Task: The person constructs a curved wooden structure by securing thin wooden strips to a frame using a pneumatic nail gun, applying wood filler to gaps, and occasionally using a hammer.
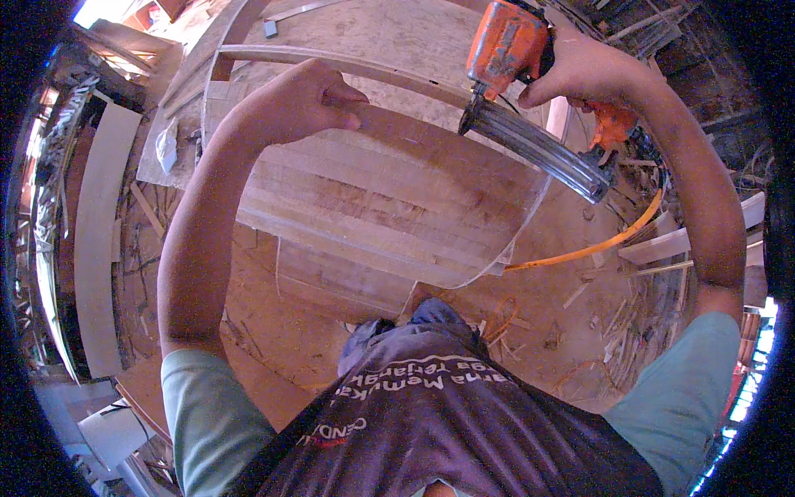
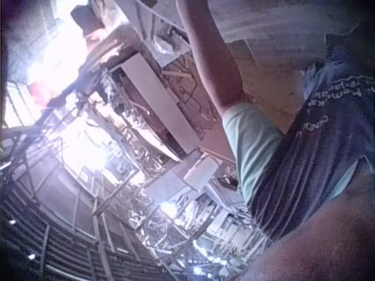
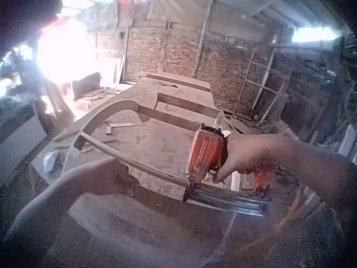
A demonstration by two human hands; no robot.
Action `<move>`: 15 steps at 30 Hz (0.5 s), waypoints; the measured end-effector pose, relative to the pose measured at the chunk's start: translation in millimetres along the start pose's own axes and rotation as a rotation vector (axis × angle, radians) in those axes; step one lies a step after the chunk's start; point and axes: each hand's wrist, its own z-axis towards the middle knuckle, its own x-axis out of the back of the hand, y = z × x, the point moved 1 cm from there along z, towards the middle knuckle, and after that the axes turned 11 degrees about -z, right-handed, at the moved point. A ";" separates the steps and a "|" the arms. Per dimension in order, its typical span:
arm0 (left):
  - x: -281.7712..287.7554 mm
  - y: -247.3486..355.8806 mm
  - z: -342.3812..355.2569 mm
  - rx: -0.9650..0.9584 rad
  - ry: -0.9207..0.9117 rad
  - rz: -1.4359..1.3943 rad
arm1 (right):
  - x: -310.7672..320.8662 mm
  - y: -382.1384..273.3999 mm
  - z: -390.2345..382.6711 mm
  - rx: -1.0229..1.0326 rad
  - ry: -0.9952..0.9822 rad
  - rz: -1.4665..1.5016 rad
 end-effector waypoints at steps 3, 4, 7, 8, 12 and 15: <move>-0.6 -2.4 1.0 -0.068 0.020 -0.010 | 2.5 0.4 1.7 -0.028 -0.105 0.004; -1.2 -3.3 1.0 -0.051 0.028 -0.015 | 3.1 0.7 1.9 -0.019 -0.129 0.014; -2.5 -4.0 0.6 -0.034 0.029 -0.053 | 1.2 2.1 -0.2 -0.004 -0.084 0.098; -2.6 -3.5 0.8 -0.050 0.017 -0.078 | 1.5 3.1 -1.4 -0.011 -0.080 0.098; -0.8 -2.6 0.8 -0.042 0.016 0.055 | 3.8 3.2 -8.6 0.027 -0.042 0.077; 3.1 -5.0 -2.3 -0.168 0.006 0.070 | 9.0 -2.1 -13.1 0.012 -0.049 0.047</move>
